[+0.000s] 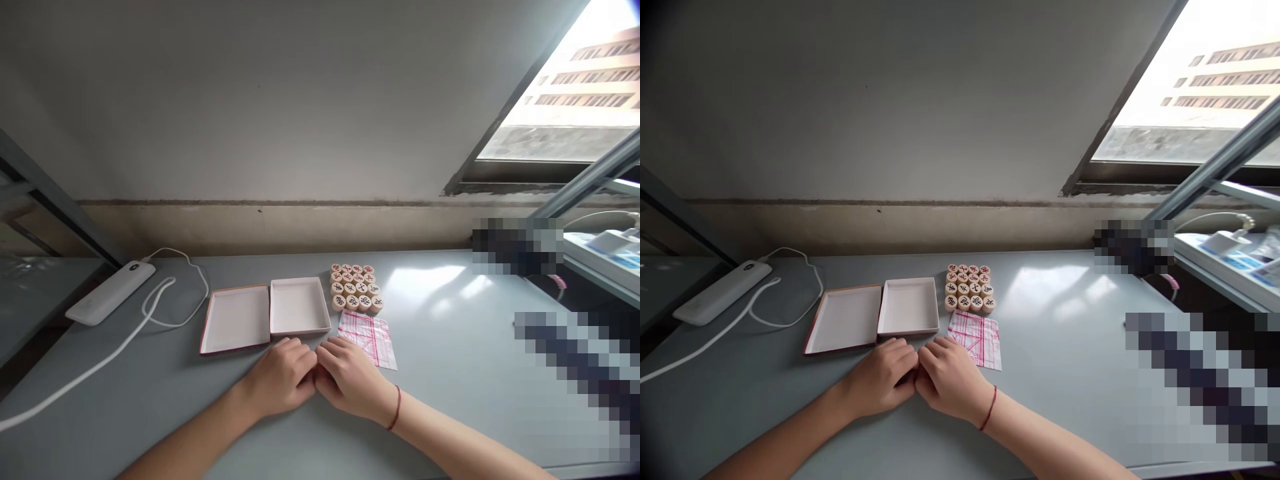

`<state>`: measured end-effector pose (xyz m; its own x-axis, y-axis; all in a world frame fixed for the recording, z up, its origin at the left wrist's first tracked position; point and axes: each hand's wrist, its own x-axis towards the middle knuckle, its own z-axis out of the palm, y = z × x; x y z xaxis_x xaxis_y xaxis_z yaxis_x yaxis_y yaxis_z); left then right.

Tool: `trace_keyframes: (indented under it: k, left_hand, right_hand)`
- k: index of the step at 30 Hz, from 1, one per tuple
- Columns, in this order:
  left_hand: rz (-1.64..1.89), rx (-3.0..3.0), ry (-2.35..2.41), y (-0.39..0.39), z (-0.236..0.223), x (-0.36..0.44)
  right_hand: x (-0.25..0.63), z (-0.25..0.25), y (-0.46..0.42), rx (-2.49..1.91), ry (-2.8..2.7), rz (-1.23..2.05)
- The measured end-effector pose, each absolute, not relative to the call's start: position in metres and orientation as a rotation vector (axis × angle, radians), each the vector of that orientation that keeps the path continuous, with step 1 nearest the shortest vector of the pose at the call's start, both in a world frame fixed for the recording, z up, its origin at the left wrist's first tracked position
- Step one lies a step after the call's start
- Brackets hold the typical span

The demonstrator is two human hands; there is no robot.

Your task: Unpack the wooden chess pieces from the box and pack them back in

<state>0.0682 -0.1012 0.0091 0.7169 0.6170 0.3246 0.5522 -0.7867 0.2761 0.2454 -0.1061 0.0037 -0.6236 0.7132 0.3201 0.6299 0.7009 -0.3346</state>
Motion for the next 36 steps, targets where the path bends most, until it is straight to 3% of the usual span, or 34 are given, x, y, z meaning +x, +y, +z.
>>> trace_keyframes:
  k: [10, 36]
  left_hand:
    - [0.576, 2.599, 1.047, -0.098, 0.009, 0.072]
    - [0.504, 2.573, 1.072, -0.098, 0.012, 0.071]
  right_hand:
    - [0.251, 0.013, -0.106, -1.001, -2.386, 0.454]
    - [0.252, 0.016, -0.106, -1.04, -2.444, 0.445]
